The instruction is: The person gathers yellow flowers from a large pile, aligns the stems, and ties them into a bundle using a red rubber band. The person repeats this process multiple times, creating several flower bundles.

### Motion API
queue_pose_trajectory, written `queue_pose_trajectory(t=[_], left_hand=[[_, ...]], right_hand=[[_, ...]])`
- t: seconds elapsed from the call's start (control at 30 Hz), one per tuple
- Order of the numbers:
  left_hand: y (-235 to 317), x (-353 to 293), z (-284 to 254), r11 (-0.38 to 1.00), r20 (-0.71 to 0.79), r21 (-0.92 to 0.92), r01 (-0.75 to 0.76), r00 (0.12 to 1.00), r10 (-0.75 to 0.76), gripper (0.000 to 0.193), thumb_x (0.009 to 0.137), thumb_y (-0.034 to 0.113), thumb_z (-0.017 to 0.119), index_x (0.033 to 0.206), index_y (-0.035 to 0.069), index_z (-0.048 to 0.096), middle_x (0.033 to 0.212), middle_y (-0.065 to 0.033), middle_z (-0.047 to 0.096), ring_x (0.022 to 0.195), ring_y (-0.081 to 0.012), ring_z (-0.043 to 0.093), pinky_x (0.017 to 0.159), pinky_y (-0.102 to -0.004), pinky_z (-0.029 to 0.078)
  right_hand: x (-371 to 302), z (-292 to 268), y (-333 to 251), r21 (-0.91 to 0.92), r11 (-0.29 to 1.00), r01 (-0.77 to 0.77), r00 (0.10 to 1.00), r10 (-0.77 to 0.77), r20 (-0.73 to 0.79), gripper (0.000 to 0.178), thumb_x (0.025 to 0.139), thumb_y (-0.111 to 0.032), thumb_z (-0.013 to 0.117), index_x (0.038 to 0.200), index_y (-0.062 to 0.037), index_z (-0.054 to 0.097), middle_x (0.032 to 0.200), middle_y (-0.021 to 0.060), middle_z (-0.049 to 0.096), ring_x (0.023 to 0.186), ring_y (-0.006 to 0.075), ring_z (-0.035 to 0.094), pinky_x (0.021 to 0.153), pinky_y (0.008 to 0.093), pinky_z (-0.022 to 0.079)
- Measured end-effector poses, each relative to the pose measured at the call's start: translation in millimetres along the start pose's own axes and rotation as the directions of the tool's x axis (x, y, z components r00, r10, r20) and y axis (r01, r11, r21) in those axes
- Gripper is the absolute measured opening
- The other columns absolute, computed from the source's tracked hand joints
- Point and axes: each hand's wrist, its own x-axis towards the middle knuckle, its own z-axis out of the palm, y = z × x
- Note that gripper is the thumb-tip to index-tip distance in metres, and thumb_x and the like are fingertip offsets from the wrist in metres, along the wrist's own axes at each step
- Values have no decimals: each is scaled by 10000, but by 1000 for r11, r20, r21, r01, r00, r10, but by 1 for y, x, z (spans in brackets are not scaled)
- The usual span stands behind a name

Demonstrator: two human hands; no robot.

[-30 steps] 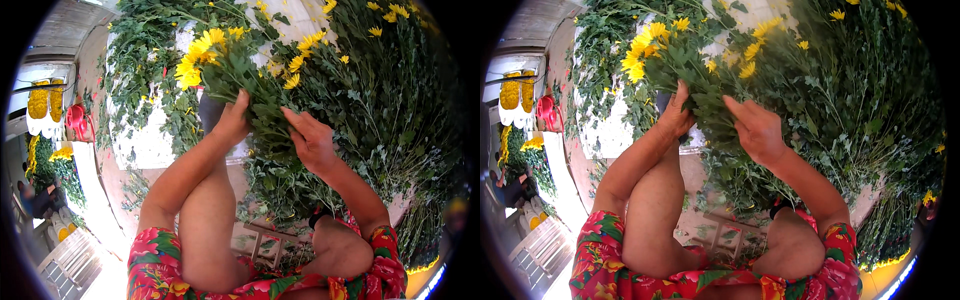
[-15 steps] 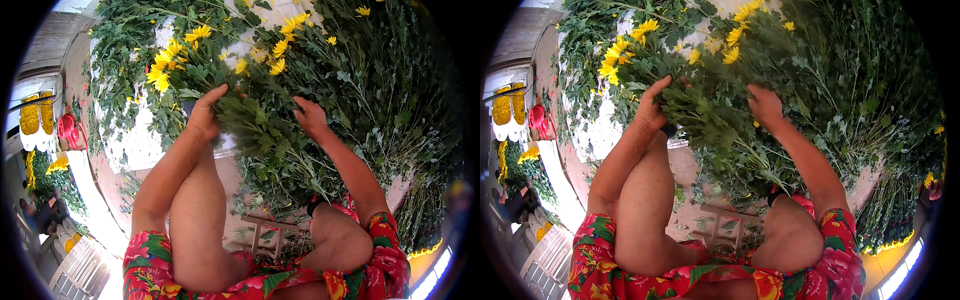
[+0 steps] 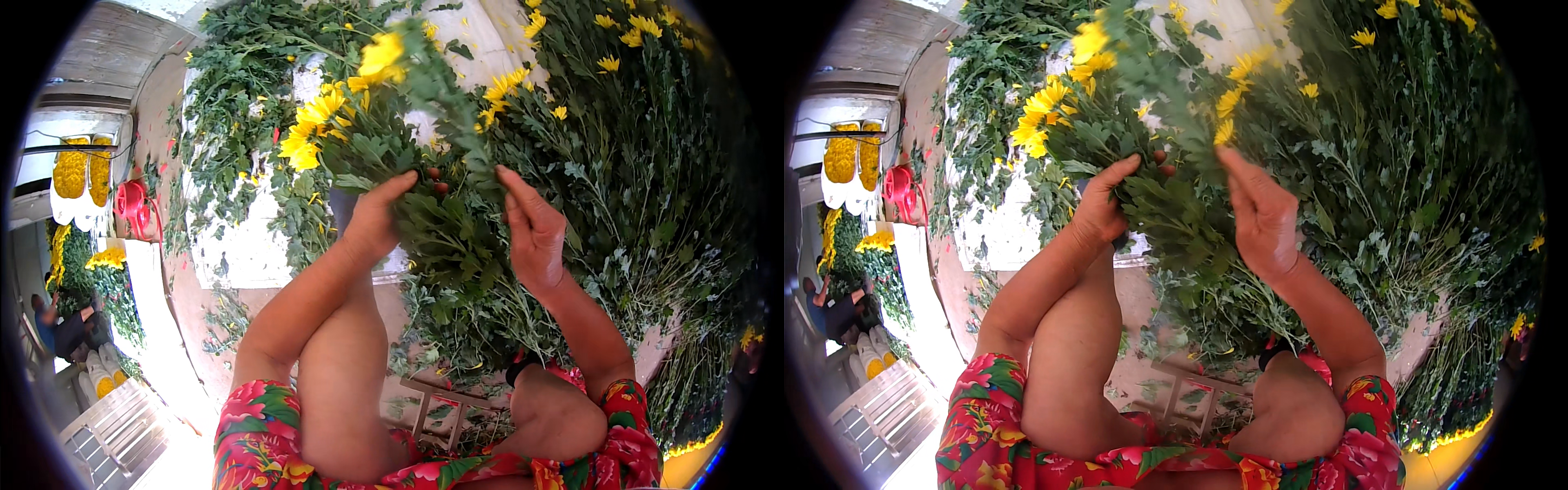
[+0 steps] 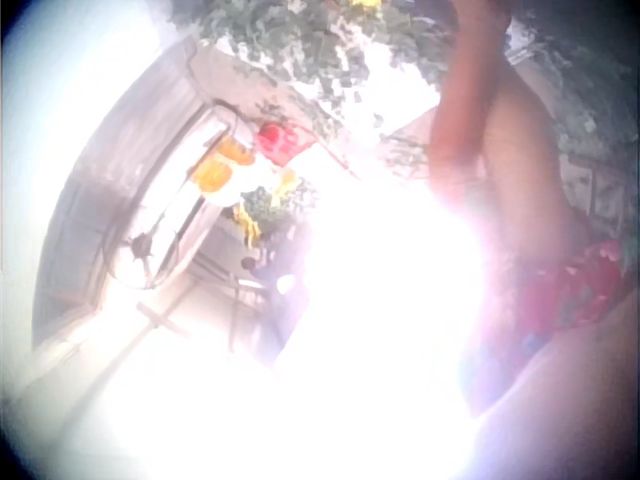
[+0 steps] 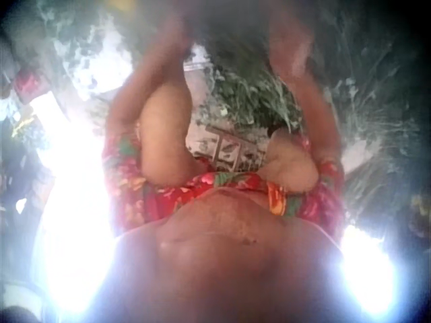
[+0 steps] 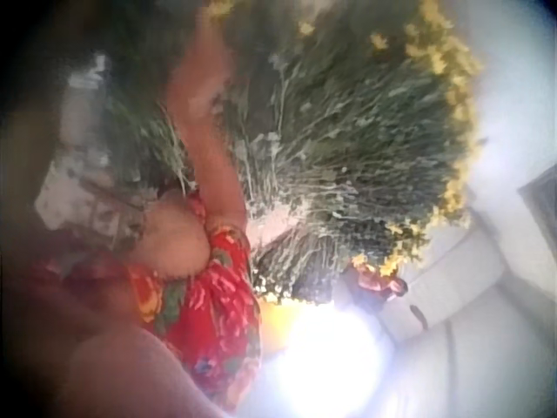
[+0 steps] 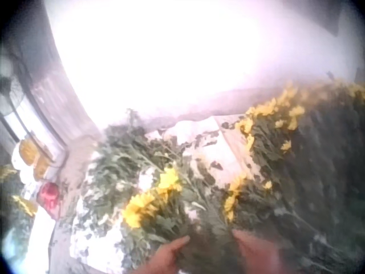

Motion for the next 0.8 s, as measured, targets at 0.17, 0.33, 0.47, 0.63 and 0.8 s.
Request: queue_pose_trajectory(t=[0.17, 0.33, 0.47, 0.63, 0.8], left_hand=[[-5, -19, 26, 998, -55, 33, -61, 997, 62, 509, 981, 299, 596, 1369, -26, 552, 1288, -185, 654, 1184, -308, 636, 1076, -454, 474], [-6, -66, 63, 990, 247, 99, -96, 966, 69, 573, 995, 334, 575, 1410, -54, 502, 1432, -169, 563, 1264, -297, 593, 1116, -436, 442], [-5, -116, 123, 973, 229, 158, -168, 965, 129, 494, 955, 300, 628, 1297, -54, 583, 1283, -186, 647, 1206, -301, 624, 1063, -424, 492], [38, -222, 182, 795, 183, 217, -567, 823, 537, 427, 870, 328, 702, 1094, -28, 626, 987, -146, 681, 1004, -284, 639, 1024, -437, 467], [136, -366, 255, 172, 497, 364, -915, 347, 795, 301, 926, 243, 648, 1066, -19, 698, 940, -122, 732, 919, -231, 701, 944, -395, 540]], right_hand=[[-1, 8, -29, -179, 973, 148, 979, -118, 168, 517, 841, 93, 594, 1321, -88, 649, 854, 164, 633, 724, 311, 656, 664, 352, 518], [-21, -6, -77, -303, 914, 271, 954, -214, 208, 542, 791, 44, 609, 1311, -106, 644, 788, 147, 602, 691, 370, 621, 616, 442, 501], [-39, -40, -134, -309, 899, 311, 936, -232, 266, 491, 819, 13, 630, 1299, -95, 645, 853, 139, 624, 741, 352, 638, 644, 434, 515], [-66, -113, -225, -449, 798, 401, 916, -350, 196, 417, 850, -53, 708, 1263, -40, 653, 1129, 165, 653, 983, 355, 648, 859, 401, 537], [-190, -225, -239, -584, 812, -22, 971, -122, -206, 425, 852, 9, 709, 1271, 1, 639, 1075, 168, 680, 933, 279, 678, 821, 379, 546]])
